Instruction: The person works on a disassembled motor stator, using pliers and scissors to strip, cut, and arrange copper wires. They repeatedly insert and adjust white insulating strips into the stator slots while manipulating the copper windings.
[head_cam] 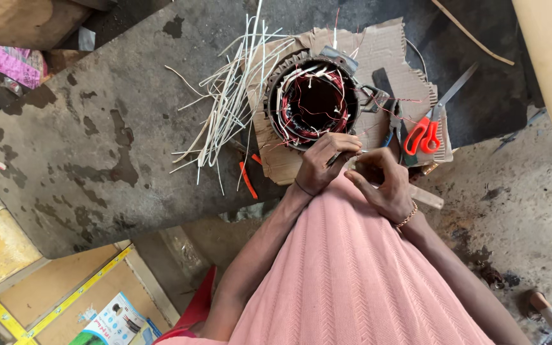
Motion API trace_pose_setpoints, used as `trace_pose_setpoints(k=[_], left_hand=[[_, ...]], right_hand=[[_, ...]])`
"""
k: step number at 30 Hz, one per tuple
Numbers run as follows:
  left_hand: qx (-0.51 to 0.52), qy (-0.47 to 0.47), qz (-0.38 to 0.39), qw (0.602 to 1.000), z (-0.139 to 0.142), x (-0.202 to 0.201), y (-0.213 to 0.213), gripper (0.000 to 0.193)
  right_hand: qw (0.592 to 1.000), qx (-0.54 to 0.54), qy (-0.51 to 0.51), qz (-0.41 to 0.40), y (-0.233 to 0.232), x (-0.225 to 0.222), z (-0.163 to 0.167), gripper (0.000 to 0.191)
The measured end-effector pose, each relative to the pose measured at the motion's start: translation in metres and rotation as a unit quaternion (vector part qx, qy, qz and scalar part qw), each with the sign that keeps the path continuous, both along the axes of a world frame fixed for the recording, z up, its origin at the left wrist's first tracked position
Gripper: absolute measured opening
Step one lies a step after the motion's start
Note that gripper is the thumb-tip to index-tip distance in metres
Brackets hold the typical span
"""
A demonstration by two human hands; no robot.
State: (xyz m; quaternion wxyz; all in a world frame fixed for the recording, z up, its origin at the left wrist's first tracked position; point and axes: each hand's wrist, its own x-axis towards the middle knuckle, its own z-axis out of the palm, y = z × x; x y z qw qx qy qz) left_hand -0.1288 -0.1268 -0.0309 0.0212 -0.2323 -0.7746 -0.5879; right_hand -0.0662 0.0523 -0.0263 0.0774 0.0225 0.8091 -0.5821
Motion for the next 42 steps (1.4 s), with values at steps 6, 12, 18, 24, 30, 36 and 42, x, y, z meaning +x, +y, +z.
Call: trace_pose_setpoints(k=[6,12,18,24,30,36,42], left_hand=[[0.012,0.008,-0.003,1.0,0.0,-0.001,-0.001,0.016],[0.01,0.001,0.013,1.0,-0.001,0.0,0.002,0.013],[-0.019,0.031,-0.023,0.999,-0.008,-0.003,-0.002,0.012],[-0.02,0.03,-0.003,0.999,-0.009,0.004,0.004,0.015],[-0.026,0.032,0.021,0.999,-0.008,0.006,0.01,0.012],[-0.032,0.044,0.014,0.998,-0.009,0.007,0.009,0.013],[-0.011,0.034,0.028,0.999,-0.006,0.006,0.011,0.011]], right_hand=[[0.996,0.021,0.073,-0.056,-0.018,-0.005,0.0,0.032],[0.944,-0.004,0.329,0.031,-0.001,0.014,0.03,0.036],[0.996,0.047,0.055,-0.046,0.025,0.01,0.028,0.03],[0.982,-0.133,-0.096,-0.09,0.001,0.01,0.0,0.043],[0.978,-0.153,-0.04,-0.134,-0.014,0.005,-0.013,0.03],[0.985,-0.104,-0.01,-0.135,-0.018,0.006,-0.015,0.025],[0.985,0.014,0.084,-0.153,-0.017,0.021,0.002,0.025]])
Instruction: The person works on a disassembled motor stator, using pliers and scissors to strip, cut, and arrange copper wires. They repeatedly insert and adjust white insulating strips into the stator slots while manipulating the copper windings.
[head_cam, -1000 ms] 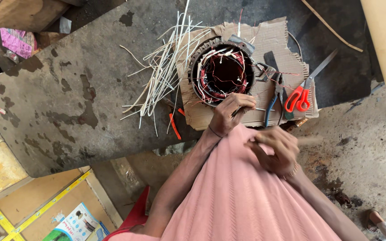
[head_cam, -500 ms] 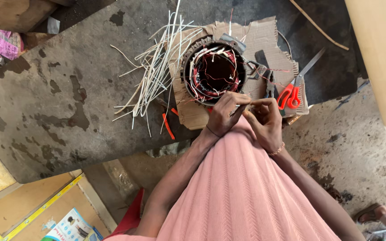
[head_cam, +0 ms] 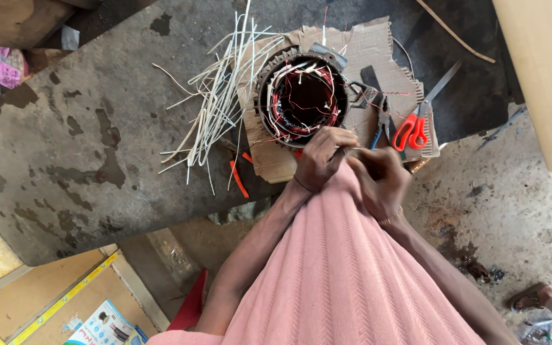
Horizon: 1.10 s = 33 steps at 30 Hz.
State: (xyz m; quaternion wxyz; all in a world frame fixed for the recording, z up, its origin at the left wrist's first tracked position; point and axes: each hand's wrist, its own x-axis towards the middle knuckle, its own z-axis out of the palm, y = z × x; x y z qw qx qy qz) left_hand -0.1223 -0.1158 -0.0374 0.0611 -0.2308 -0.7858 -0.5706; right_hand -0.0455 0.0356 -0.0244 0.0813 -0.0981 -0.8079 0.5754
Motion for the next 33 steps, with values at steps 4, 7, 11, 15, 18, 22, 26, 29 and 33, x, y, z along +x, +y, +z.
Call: trace_pose_setpoints(k=[4,7,11,15,18,22,26,29,33], left_hand=[[0.001,-0.027,-0.035,0.999,-0.004,-0.007,-0.011,0.012],[-0.027,-0.042,-0.168,0.985,-0.014,-0.021,-0.024,0.012],[-0.069,-0.095,-0.308,0.944,-0.03,-0.044,-0.035,0.01],[-0.096,-0.067,-0.368,0.923,-0.035,-0.061,-0.039,0.016],[-0.108,-0.11,-0.388,0.909,-0.034,-0.067,-0.042,0.019],[-0.119,-0.096,-0.389,0.908,-0.032,-0.069,-0.042,0.014],[-0.101,-0.15,-0.4,0.899,-0.035,-0.07,-0.039,0.014],[-0.095,-0.167,-0.404,0.894,-0.037,-0.069,-0.038,0.014],[-0.127,-0.081,-0.394,0.907,-0.039,-0.069,-0.039,0.008]], right_hand=[[0.993,0.001,0.117,0.019,0.033,0.011,0.03,0.032],[0.978,0.13,0.094,0.13,0.058,-0.007,0.037,0.041],[0.875,0.286,0.175,0.349,0.067,-0.05,0.028,0.047],[0.787,0.313,0.213,0.488,0.054,-0.083,0.017,0.041],[0.744,0.32,0.26,0.525,0.044,-0.096,0.011,0.05],[0.75,0.307,0.286,0.511,0.038,-0.086,0.016,0.046],[0.731,0.268,0.32,0.539,0.046,-0.064,0.031,0.038],[0.752,0.262,0.303,0.523,0.053,-0.068,0.029,0.039],[0.745,0.294,0.293,0.523,0.05,-0.094,0.007,0.054]])
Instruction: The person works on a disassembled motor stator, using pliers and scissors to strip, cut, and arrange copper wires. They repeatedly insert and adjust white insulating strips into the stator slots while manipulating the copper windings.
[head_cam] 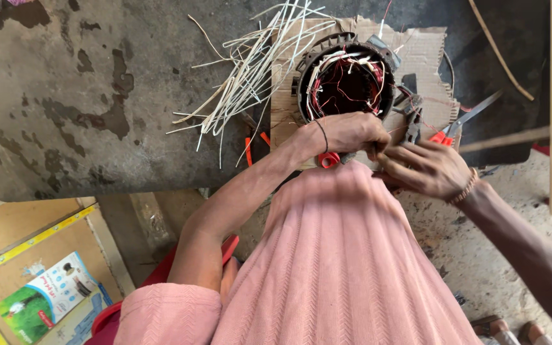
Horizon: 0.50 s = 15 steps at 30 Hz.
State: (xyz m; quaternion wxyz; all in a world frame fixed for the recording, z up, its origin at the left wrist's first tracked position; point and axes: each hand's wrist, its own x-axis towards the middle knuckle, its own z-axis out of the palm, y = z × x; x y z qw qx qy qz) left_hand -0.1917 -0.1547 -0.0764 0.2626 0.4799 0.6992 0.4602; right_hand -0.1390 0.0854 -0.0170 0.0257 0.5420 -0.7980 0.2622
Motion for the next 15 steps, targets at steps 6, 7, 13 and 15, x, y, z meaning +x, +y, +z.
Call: trace_pose_setpoints(k=[6,7,13,15], left_hand=[[0.024,-0.024,0.034,0.999,0.006,0.005,-0.005,0.013],[0.055,-0.041,0.042,0.997,0.008,0.006,-0.005,0.013],[0.076,0.0,0.106,0.991,0.007,0.016,-0.002,0.011],[0.073,0.006,0.116,0.991,0.005,0.019,-0.002,0.01]], right_hand=[[1.0,-0.006,0.014,-0.015,-0.012,0.007,0.008,0.052],[1.0,-0.014,-0.005,-0.009,-0.012,0.016,0.016,0.046],[0.992,-0.06,-0.055,-0.093,-0.008,0.031,0.035,0.034],[0.99,-0.059,-0.024,-0.126,-0.013,0.016,0.025,0.043]])
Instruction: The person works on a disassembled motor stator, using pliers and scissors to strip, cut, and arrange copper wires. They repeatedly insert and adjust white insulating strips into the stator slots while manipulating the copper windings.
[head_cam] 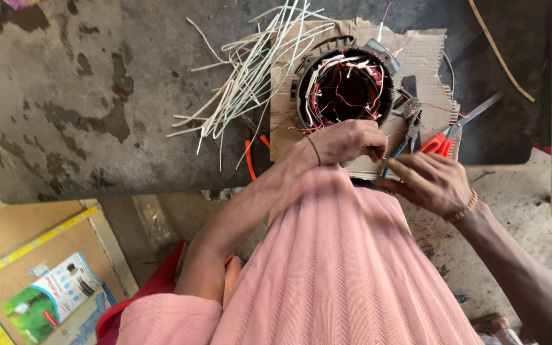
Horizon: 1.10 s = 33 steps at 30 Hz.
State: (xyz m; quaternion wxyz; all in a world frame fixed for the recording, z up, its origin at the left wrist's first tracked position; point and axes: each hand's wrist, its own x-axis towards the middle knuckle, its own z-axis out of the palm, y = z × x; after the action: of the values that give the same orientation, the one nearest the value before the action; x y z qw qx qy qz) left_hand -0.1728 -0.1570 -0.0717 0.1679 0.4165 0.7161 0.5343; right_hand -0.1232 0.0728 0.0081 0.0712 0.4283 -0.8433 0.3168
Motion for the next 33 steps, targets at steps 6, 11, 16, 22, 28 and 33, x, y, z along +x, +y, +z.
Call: trace_pose_setpoints(k=[6,11,16,22,28,33], left_hand=[[-0.001,0.001,0.032,1.0,0.006,0.004,-0.01,0.017],[0.058,-0.007,0.099,0.993,0.023,0.008,-0.015,0.012],[0.073,0.017,0.158,0.985,0.028,0.021,-0.001,0.012],[0.061,0.028,0.18,0.981,0.026,0.028,0.009,0.012],[0.06,0.0,0.18,0.982,0.033,0.032,0.014,0.008],[0.048,0.022,0.192,0.98,0.033,0.032,0.016,0.013]], right_hand=[[0.999,-0.001,-0.041,0.007,-0.016,-0.001,-0.001,0.03],[0.988,-0.122,-0.084,-0.044,-0.017,0.046,0.017,0.025],[0.957,-0.106,-0.132,-0.234,-0.02,0.036,-0.01,0.044],[0.963,-0.118,-0.099,-0.219,-0.025,0.03,-0.028,0.029],[0.953,-0.209,-0.161,-0.146,-0.005,0.058,-0.008,0.026],[0.895,-0.148,-0.333,-0.258,-0.006,0.063,-0.011,0.031]])
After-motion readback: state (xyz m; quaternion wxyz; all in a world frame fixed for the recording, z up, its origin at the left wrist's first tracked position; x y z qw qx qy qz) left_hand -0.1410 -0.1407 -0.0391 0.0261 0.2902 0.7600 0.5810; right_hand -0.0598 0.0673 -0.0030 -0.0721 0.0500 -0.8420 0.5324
